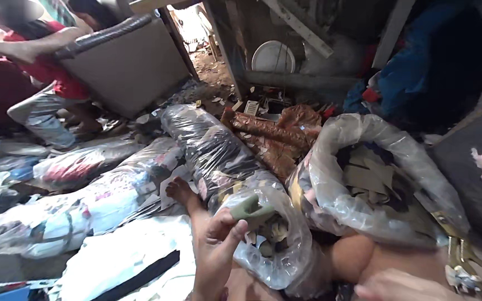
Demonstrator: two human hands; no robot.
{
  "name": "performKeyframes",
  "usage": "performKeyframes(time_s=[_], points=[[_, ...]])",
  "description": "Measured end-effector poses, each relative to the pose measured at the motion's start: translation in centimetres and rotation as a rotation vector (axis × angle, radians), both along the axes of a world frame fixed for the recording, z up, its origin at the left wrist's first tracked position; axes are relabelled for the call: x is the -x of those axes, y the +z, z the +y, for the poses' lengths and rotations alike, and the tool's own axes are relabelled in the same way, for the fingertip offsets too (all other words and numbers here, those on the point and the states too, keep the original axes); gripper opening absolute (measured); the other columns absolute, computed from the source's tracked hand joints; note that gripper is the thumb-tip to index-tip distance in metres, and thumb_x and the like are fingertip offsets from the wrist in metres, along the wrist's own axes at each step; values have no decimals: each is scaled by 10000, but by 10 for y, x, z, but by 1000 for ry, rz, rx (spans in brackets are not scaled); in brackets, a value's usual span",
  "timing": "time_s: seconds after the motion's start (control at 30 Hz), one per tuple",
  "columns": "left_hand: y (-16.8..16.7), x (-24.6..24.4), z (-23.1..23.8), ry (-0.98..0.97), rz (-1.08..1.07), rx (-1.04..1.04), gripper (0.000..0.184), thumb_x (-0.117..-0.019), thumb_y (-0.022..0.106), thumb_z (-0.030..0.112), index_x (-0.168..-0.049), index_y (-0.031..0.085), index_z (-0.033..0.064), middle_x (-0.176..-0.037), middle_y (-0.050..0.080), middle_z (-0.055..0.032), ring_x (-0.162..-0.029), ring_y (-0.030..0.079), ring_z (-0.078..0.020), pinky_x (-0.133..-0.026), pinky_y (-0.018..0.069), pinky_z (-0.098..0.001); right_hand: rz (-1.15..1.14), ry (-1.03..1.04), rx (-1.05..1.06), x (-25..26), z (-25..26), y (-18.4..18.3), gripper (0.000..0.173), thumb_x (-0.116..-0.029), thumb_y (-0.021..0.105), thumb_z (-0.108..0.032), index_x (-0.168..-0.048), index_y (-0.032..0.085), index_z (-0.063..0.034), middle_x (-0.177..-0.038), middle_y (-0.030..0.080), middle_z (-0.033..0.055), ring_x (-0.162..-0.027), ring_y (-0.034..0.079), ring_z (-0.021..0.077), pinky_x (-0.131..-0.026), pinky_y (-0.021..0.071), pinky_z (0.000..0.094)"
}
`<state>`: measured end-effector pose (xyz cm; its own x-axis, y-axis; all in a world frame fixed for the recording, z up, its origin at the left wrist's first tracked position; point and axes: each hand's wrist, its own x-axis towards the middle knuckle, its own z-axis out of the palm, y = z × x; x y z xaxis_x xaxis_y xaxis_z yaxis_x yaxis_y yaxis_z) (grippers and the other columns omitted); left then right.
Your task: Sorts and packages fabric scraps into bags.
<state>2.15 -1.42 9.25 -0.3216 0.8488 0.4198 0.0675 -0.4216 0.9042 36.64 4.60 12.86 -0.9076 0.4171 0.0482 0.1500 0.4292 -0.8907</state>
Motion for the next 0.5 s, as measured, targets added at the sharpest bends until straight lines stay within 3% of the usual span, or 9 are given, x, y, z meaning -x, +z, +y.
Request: performKeyframes(time_s=[0.07,0.17,0.27,0.33,0.43,0.47,0.5], points=[[15,-11,7,-49,-3,-15,107,-941,719,273,-1014,794,246,-960,731,107,-884,670,15,-803,569,-168,134,-116,146,26,7,-12,420,-1019,601,-218,-1283,627,107,-1260,650,269,-1170,653,321,-1026,518,456],[33,-32,16,-149,-155,20,136,-935,718,283,-1026,803,229,-969,749,82,-880,685,7,-797,579,-184,283,-294,470,61,17,-29,530,-1006,606,-347,-1342,595,62,-1304,654,127,-1167,642,121,-987,536,296],[46,-54,22,-173,-520,130,134,-906,750,218,-999,792,132,-926,770,-41,-812,740,-86,-733,629,-264,375,-283,708,75,28,-36,709,-921,624,-625,-1323,612,-41,-1225,700,-13,-1131,654,80,-978,544,302],[50,-65,24,-128,-716,220,124,-982,630,120,-1006,747,85,-889,764,-90,-757,751,-134,-667,640,-302,438,-245,859,79,29,-34,712,-851,673,-678,-1260,621,-98,-1120,707,-41,-1035,676,87,-914,563,299],[50,-78,26,-112,-852,310,257,-1057,414,80,-1047,669,47,-907,758,-112,-794,759,-176,-706,650,-354,477,-265,943,83,25,-20,794,-822,779,-567,-1395,494,-95,-1148,698,-18,-974,694,104,-786,602,294],[48,-82,27,-123,-849,334,272,-1064,375,74,-1054,645,45,-911,755,-107,-798,757,-172,-712,649,-348,483,-299,882,85,24,-17,700,-856,787,-449,-1376,500,-80,-1129,705,-28,-944,698,81,-744,602,271],[46,-85,26,-142,-834,359,272,-1066,369,69,-1065,639,39,-907,751,-107,-784,753,-169,-701,646,-337,494,-350,795,87,25,-15,494,-891,774,-294,-1279,580,-59,-1067,724,-37,-904,703,59,-738,603,253]])
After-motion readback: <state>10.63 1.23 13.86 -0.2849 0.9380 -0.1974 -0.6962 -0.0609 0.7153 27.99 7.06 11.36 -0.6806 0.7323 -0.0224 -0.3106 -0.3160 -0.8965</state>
